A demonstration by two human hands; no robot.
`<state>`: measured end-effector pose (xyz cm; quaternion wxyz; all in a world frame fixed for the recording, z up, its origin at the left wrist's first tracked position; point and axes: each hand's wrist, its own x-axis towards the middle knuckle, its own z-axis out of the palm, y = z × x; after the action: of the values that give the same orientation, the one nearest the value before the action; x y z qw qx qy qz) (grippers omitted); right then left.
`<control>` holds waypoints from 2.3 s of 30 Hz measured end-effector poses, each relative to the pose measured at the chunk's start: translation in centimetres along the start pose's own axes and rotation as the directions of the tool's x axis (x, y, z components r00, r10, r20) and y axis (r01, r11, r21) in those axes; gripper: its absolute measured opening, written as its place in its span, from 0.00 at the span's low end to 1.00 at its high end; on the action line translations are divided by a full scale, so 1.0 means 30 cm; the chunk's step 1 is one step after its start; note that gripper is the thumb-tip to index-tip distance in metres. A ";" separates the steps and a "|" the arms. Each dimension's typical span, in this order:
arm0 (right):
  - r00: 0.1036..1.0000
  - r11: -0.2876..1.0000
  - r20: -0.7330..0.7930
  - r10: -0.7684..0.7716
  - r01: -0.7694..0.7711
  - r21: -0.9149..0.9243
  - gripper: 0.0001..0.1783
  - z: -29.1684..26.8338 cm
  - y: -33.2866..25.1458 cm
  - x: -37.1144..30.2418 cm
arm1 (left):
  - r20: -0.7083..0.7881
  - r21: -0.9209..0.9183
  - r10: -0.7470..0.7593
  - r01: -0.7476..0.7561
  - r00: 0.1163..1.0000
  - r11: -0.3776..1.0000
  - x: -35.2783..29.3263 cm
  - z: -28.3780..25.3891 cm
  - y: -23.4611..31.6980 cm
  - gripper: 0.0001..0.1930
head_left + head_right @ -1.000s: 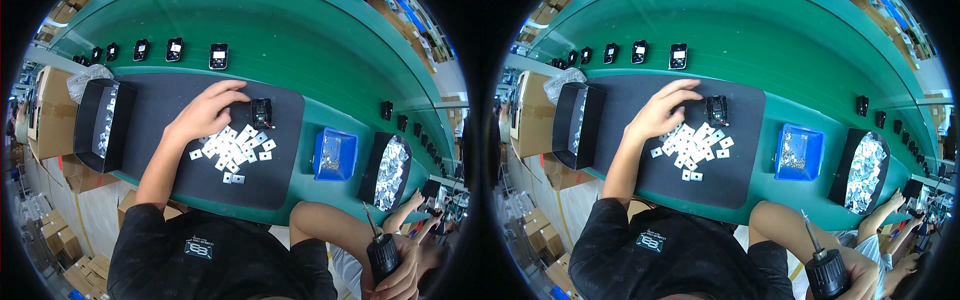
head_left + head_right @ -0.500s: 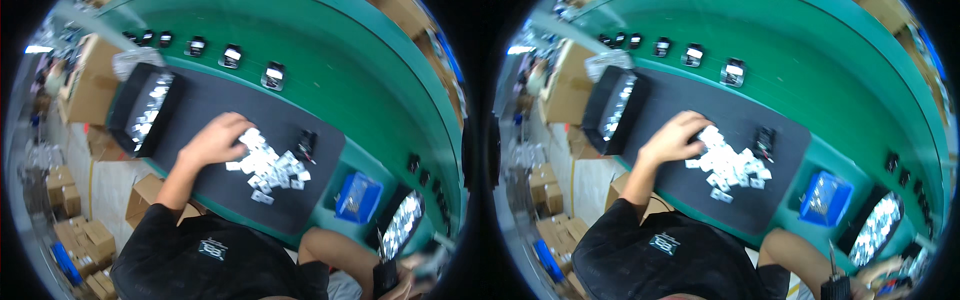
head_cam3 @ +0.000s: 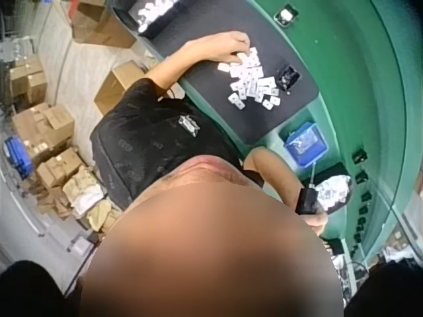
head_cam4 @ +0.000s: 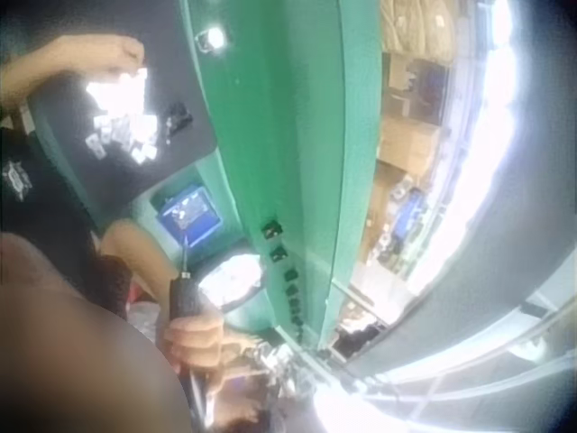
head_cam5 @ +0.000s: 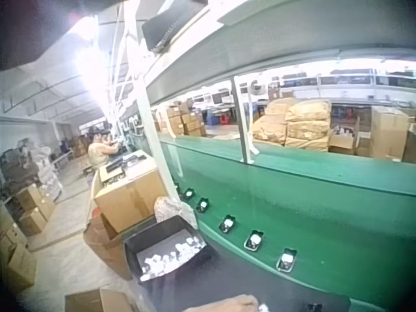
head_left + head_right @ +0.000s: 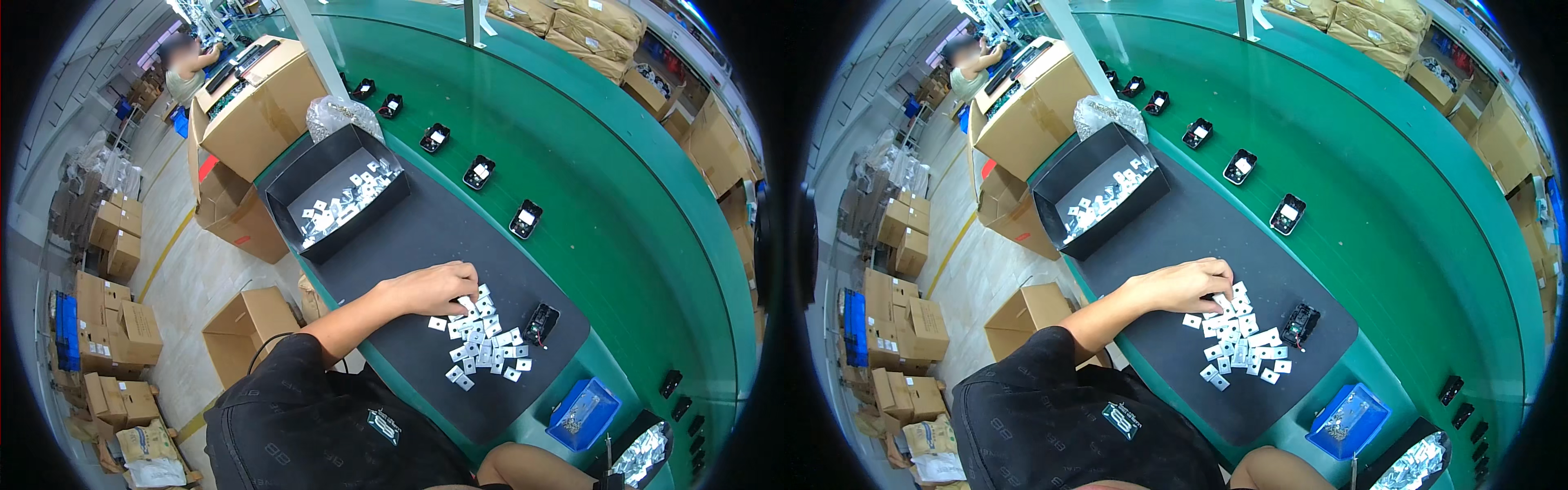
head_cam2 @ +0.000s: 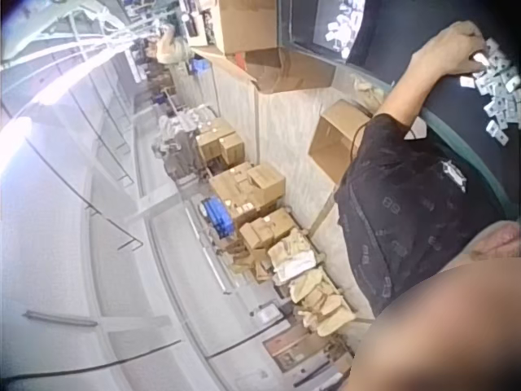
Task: Assemble electronic components by attaching metal plates with screws using a powered screwdriver.
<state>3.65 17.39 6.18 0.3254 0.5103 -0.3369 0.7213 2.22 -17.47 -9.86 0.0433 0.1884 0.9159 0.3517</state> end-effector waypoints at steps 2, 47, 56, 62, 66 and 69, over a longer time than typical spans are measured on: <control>0.999 1.000 -0.037 -0.025 0.026 0.009 0.12 0.011 0.005 -0.002 | 0.009 -0.018 -0.020 0.020 1.000 1.000 0.006 0.000 0.007 0.10; 0.995 0.998 -0.097 -0.039 0.033 -0.059 0.21 -0.035 0.000 -0.001 | -0.250 -0.081 0.048 -0.070 0.967 0.994 0.289 0.162 0.208 0.07; 0.995 0.997 -0.101 0.006 -0.015 -0.080 0.13 -0.007 -0.022 -0.001 | -0.223 -0.003 0.099 -0.102 0.970 0.995 0.335 0.226 0.147 0.05; 0.991 0.998 -0.116 -0.060 0.064 0.029 0.07 0.003 0.011 -0.006 | -0.229 -0.028 -0.016 0.010 0.973 1.000 0.308 0.232 0.177 0.04; 0.991 0.996 -0.108 -0.085 0.086 0.007 0.06 0.004 0.023 -0.006 | -0.197 -0.067 -0.097 0.085 0.976 0.994 0.322 0.211 0.186 0.08; 0.991 0.994 -0.077 -0.109 0.110 0.012 0.13 0.006 0.026 -0.006 | -0.182 -0.179 -0.134 0.101 0.974 0.979 0.340 0.214 0.187 0.13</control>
<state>3.16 16.79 5.93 0.3727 0.5028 -0.2899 0.7240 -4.08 -5.79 -10.40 -0.0092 0.0946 0.8923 0.4413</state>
